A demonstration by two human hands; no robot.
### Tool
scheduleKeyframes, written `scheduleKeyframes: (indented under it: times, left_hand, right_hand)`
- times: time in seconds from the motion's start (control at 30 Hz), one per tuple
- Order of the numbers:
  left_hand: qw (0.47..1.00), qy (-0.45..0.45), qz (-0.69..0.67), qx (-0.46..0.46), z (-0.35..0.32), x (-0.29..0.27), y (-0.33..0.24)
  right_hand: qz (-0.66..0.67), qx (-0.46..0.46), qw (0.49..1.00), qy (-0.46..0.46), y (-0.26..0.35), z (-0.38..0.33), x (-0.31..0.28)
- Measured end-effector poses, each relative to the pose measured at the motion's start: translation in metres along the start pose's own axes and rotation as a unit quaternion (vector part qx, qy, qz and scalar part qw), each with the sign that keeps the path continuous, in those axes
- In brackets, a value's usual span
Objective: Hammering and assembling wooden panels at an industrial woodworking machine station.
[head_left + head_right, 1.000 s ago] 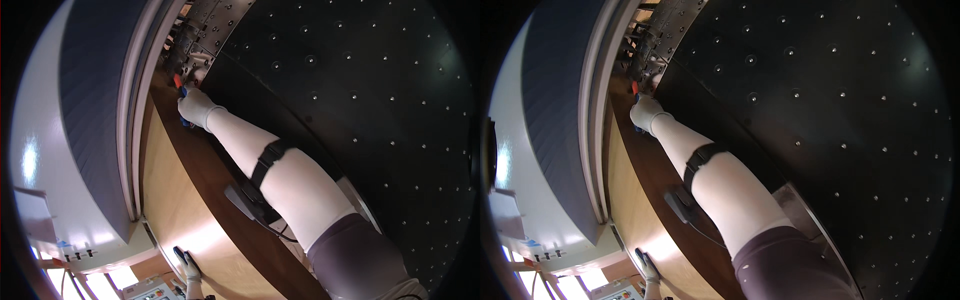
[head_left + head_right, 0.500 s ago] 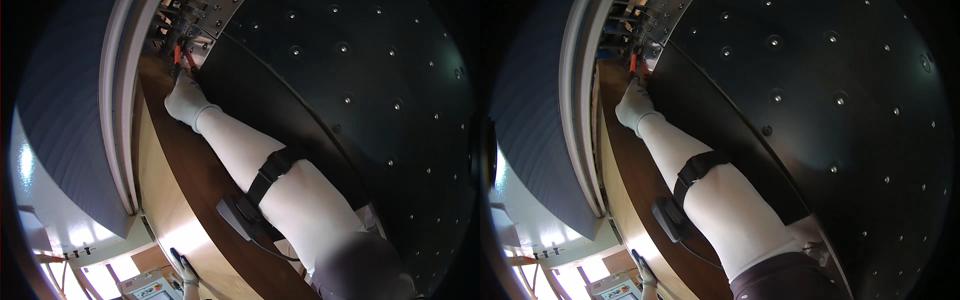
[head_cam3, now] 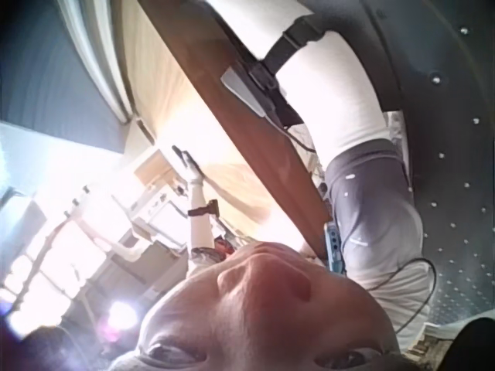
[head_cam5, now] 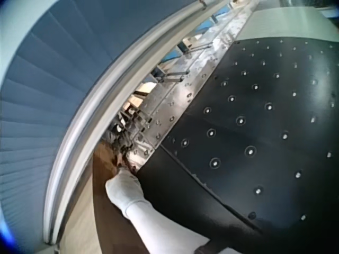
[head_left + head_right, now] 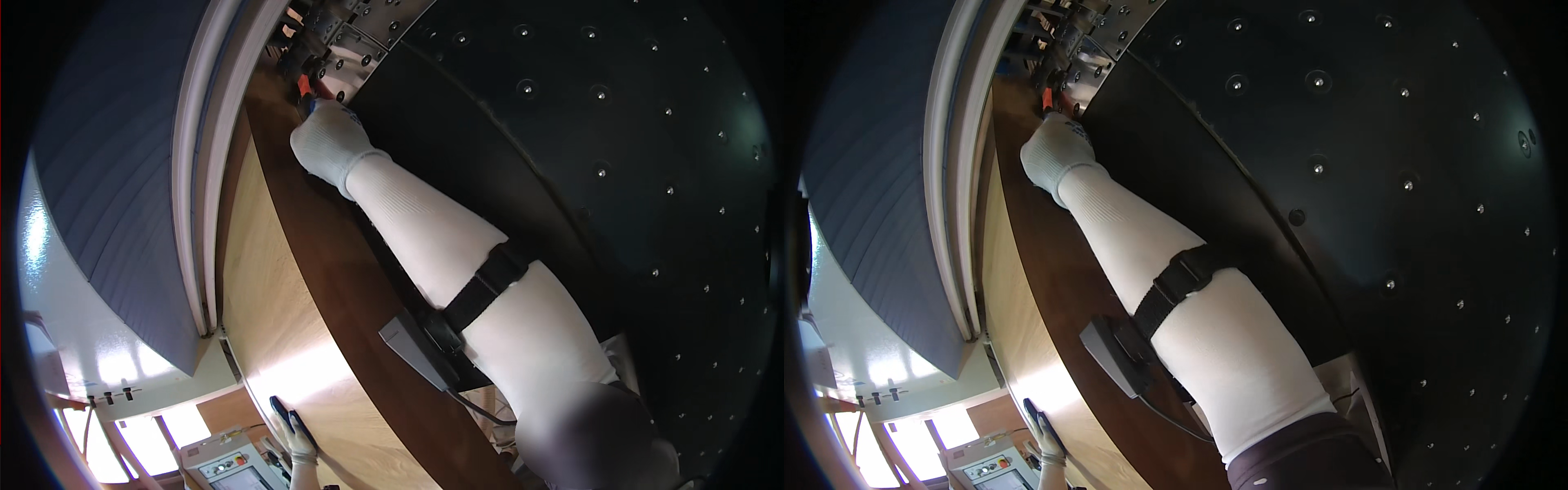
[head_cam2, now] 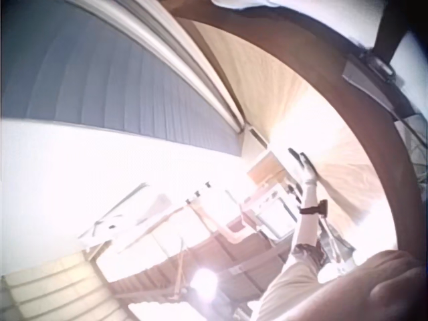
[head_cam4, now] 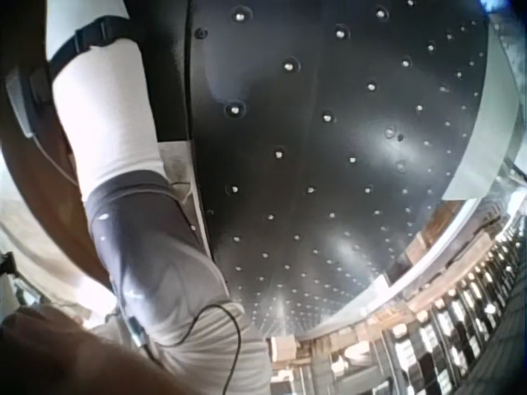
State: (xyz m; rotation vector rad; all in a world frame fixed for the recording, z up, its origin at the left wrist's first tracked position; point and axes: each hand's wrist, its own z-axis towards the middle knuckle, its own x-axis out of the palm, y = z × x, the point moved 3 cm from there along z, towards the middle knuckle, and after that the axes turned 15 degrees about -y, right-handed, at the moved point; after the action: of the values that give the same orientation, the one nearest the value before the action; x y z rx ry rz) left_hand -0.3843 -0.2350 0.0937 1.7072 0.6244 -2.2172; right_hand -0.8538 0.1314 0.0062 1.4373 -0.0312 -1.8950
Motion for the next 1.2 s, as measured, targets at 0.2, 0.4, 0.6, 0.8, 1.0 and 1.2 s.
scheduleKeyframes:
  times: [0.2,0.4,0.6,0.8,1.0,1.2]
  left_hand:
    - [1.000,0.014,-0.006,-0.023,-0.003,-0.003,-0.006]
    - [0.999,0.017,0.039,-0.027,-0.004,-0.002,-0.011]
    - [0.999,0.001,0.010,-0.033,-0.004,-0.002,0.007]
    - [0.999,0.001,0.017,-0.027,-0.005,0.001,0.001]
    - [1.000,-0.004,0.007,-0.021,-0.005,-0.001,0.006]
    - [1.000,0.006,-0.004,-0.013,-0.003,0.000,0.003]
  right_hand:
    - [0.344,0.267,0.874,-0.215,-0.001,-0.013,0.019]
    - [0.408,0.386,0.796,-0.225,0.013,-0.033,0.003]
    - [0.416,0.380,0.800,-0.205,0.026,-0.037,-0.002]
    - [0.395,0.377,0.812,-0.206,0.025,-0.039,-0.005]
    - [0.397,0.361,0.804,-0.256,0.020,-0.032,0.006]
    - [0.432,0.343,0.805,-0.217,0.004,-0.027,0.009]
